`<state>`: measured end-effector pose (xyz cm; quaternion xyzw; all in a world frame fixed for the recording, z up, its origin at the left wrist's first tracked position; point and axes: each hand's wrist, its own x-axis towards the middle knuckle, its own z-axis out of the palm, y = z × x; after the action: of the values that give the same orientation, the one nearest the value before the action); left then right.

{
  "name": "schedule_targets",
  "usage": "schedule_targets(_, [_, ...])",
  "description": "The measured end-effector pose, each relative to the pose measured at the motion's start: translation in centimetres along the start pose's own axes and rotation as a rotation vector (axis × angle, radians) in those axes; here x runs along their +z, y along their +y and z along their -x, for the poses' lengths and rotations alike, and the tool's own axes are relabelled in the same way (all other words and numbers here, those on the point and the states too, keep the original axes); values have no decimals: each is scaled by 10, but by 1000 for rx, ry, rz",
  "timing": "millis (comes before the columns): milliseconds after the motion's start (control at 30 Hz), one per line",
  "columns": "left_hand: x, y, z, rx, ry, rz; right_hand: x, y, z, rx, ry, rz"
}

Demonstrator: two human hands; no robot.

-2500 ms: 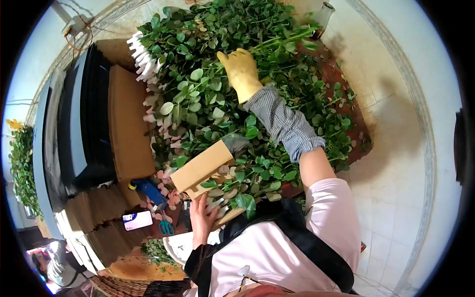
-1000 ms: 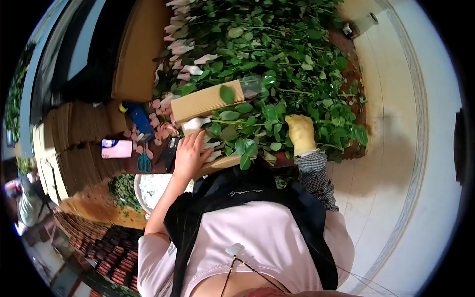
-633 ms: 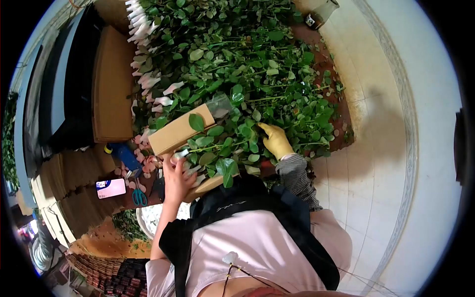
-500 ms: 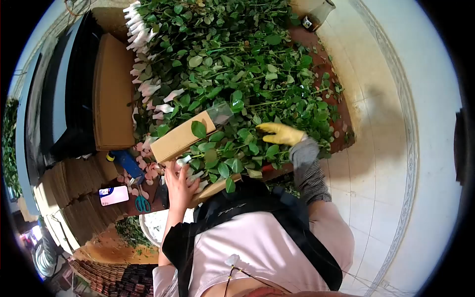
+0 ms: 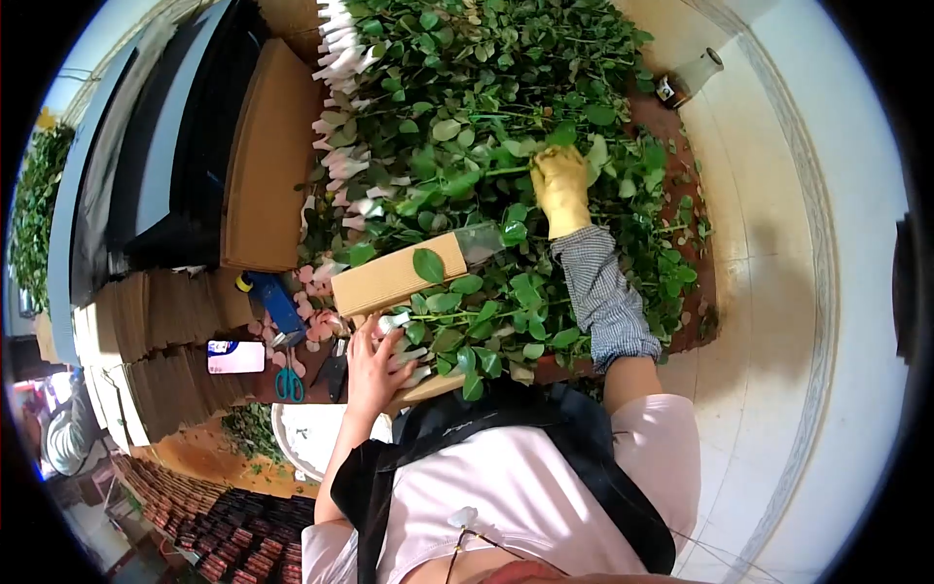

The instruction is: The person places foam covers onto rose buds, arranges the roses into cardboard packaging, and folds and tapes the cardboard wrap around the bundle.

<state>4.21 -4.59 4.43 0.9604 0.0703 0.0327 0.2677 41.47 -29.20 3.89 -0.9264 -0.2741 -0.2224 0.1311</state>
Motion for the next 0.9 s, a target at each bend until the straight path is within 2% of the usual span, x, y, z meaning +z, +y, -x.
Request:
schedule_targets(67, [2, 0, 1, -10, 6, 10, -37, -14, -14, -126, 120, 9])
schedule_targets(133, [2, 0, -1, 3, 2, 11, -51, -12, -6, -165, 123, 91])
schedule_targets(200, [5, -4, 2, 4, 26, 5, -36, 7, 21, 22, -344, 162])
schedule_targets(233, [5, -3, 3, 10, 27, -3, -13, 23, 44, 59, -426, 222])
schedule_targets(300, [6, -5, 4, 7, 13, -3, 50, 73, 115, -125, -457, 74])
schedule_targets(333, [8, -6, 3, 9, 19, -9, 46, 63, 123, -55, -310, -3])
schedule_targets(400, [8, -6, 4, 17, 17, -21, 31, 56, 101, 94, -721, 127])
schedule_targets(467, [6, -5, 4, -3, 4, -1, 21, 47, 91, 170, -582, 143])
schedule_targets(500, [6, -5, 2, 7, 5, -9, 43, 54, 92, 128, -210, 110])
schedule_targets(533, [6, -5, 3, -3, -1, -8, -22, 26, 60, 99, -69, -8])
schedule_targets(600, [7, -4, 5, -3, -13, -4, -65, 6, 36, 92, 30, 3])
schedule_targets(667, [9, -5, 5, -3, 12, 0, -60, 14, 30, -52, 224, -118])
schedule_targets(733, [10, -7, 3, 11, 20, -2, -78, 5, 31, -118, 131, -58])
schedule_targets(800, [9, -8, 5, -3, -1, 10, -93, 8, 23, -251, 148, 13])
schedule_targets(833, [14, -13, 6, 35, 45, -18, -109, -3, 21, -251, 262, 151])
schedule_targets(900, [15, -11, 6, 40, 64, 3, -177, -31, 9, -215, 295, 174])
